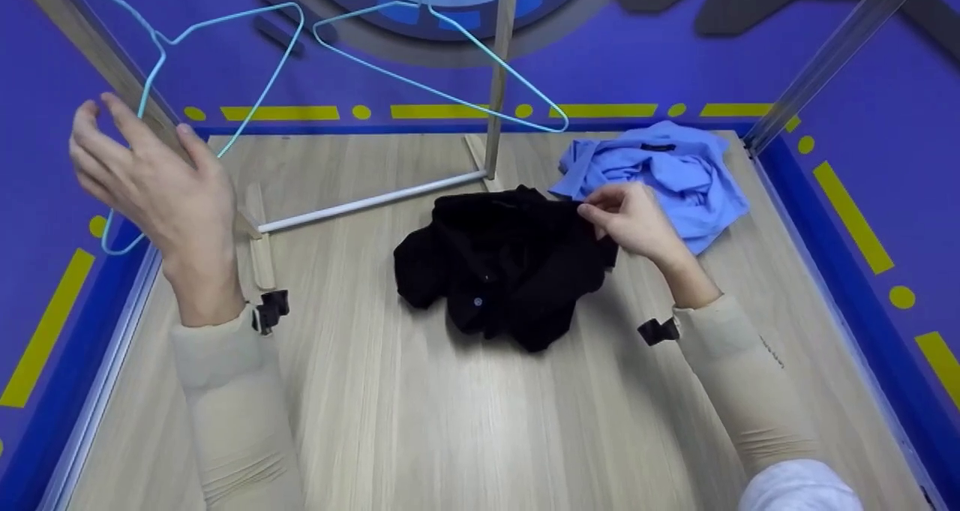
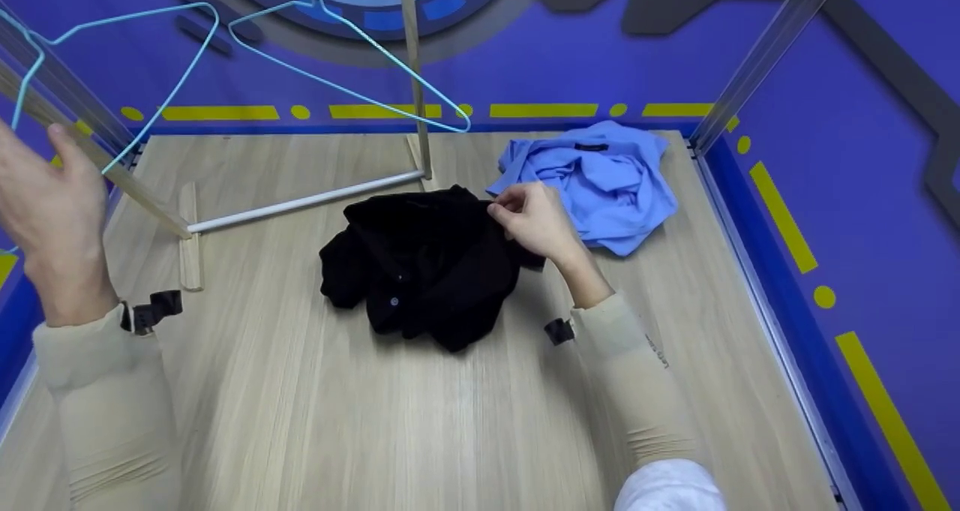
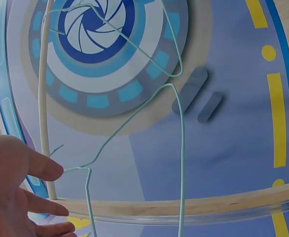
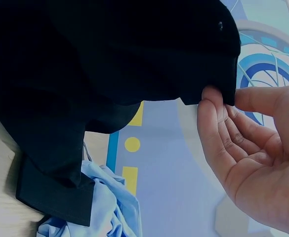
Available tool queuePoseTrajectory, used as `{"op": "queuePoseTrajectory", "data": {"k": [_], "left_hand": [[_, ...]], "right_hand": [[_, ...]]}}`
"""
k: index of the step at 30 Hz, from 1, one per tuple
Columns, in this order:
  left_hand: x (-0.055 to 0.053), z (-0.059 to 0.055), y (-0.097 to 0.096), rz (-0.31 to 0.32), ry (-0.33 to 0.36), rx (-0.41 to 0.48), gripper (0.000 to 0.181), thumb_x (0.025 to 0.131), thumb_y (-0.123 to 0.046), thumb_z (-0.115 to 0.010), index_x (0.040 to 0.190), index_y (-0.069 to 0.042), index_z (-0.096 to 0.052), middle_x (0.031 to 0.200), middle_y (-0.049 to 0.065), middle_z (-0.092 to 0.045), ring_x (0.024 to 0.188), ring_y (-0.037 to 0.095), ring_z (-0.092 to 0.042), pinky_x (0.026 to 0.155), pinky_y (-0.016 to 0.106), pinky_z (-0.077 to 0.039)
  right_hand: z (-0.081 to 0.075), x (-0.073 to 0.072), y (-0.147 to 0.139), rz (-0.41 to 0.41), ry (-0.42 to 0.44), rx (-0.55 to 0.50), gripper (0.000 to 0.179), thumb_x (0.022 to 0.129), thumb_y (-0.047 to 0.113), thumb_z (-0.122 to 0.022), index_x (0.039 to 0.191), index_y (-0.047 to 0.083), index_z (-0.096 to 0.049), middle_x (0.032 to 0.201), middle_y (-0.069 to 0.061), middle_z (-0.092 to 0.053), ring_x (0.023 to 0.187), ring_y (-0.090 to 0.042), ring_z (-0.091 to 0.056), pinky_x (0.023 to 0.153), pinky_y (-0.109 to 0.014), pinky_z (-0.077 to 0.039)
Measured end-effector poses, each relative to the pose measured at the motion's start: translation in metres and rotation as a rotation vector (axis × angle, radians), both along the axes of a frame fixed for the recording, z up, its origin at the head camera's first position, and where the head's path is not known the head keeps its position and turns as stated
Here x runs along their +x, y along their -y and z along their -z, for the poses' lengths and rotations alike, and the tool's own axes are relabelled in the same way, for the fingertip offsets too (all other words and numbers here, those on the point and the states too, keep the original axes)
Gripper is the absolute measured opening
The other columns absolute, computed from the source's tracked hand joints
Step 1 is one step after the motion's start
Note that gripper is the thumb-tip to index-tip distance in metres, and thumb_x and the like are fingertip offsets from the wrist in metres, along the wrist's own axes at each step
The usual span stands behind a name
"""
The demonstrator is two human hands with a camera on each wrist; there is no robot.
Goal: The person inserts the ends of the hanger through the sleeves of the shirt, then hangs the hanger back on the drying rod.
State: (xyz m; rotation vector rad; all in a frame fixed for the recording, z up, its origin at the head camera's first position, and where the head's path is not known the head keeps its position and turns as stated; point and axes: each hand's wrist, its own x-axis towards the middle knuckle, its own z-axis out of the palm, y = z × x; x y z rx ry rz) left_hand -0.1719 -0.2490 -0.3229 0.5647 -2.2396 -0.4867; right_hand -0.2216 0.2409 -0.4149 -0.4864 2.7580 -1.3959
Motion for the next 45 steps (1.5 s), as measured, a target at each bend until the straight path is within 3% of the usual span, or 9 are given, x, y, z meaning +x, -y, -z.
{"op": "queuePoseTrajectory", "data": {"k": [10,15,22,31,45], "left_hand": [[-0.007,-0.001,0.009,0.036,0.054,0.118,0.052,0.111,-0.032,-0.037,0.156,-0.005,-0.040,0.143,0.018,-0.045,0.132,0.033,-0.037,0.111,0.041,-0.030],[-0.011,0.002,0.010,0.079,0.022,0.155,0.046,0.112,-0.025,-0.038,0.150,-0.003,-0.050,0.135,0.020,-0.048,0.127,0.032,-0.041,0.108,0.035,-0.034],[-0.013,0.003,0.012,0.135,-0.059,0.161,0.038,0.112,-0.019,-0.040,0.134,-0.001,-0.065,0.121,0.021,-0.052,0.117,0.030,-0.051,0.102,0.031,-0.040],[-0.017,0.002,0.011,0.153,-0.081,0.205,0.032,0.108,-0.013,-0.050,0.128,0.004,-0.067,0.117,0.021,-0.057,0.111,0.030,-0.058,0.096,0.028,-0.047],[-0.019,0.004,0.008,0.164,-0.128,0.215,0.033,0.110,-0.013,-0.042,0.125,0.007,-0.065,0.118,0.022,-0.057,0.113,0.030,-0.056,0.099,0.026,-0.043]], "right_hand": [[0.000,0.001,0.001,0.006,-0.017,0.006,0.014,0.096,0.014,-0.073,0.096,0.000,-0.078,0.067,-0.013,-0.069,0.055,-0.015,-0.064,0.053,-0.019,-0.047],[-0.002,0.002,0.004,0.010,-0.021,0.019,0.013,0.096,0.009,-0.071,0.096,-0.003,-0.077,0.067,-0.016,-0.068,0.053,-0.016,-0.063,0.052,-0.018,-0.047],[-0.026,0.016,0.016,-0.025,-0.019,-0.005,0.013,0.095,0.000,-0.068,0.094,-0.012,-0.073,0.065,-0.022,-0.065,0.053,-0.026,-0.063,0.051,-0.016,-0.044],[0.000,-0.001,0.002,-0.007,-0.011,0.015,0.014,0.097,0.008,-0.071,0.097,-0.005,-0.076,0.071,-0.017,-0.070,0.056,-0.019,-0.065,0.054,-0.018,-0.048],[0.002,-0.002,-0.001,-0.010,-0.013,0.012,0.014,0.096,0.012,-0.072,0.096,-0.001,-0.077,0.069,-0.010,-0.070,0.056,-0.021,-0.065,0.056,-0.020,-0.050]]}}
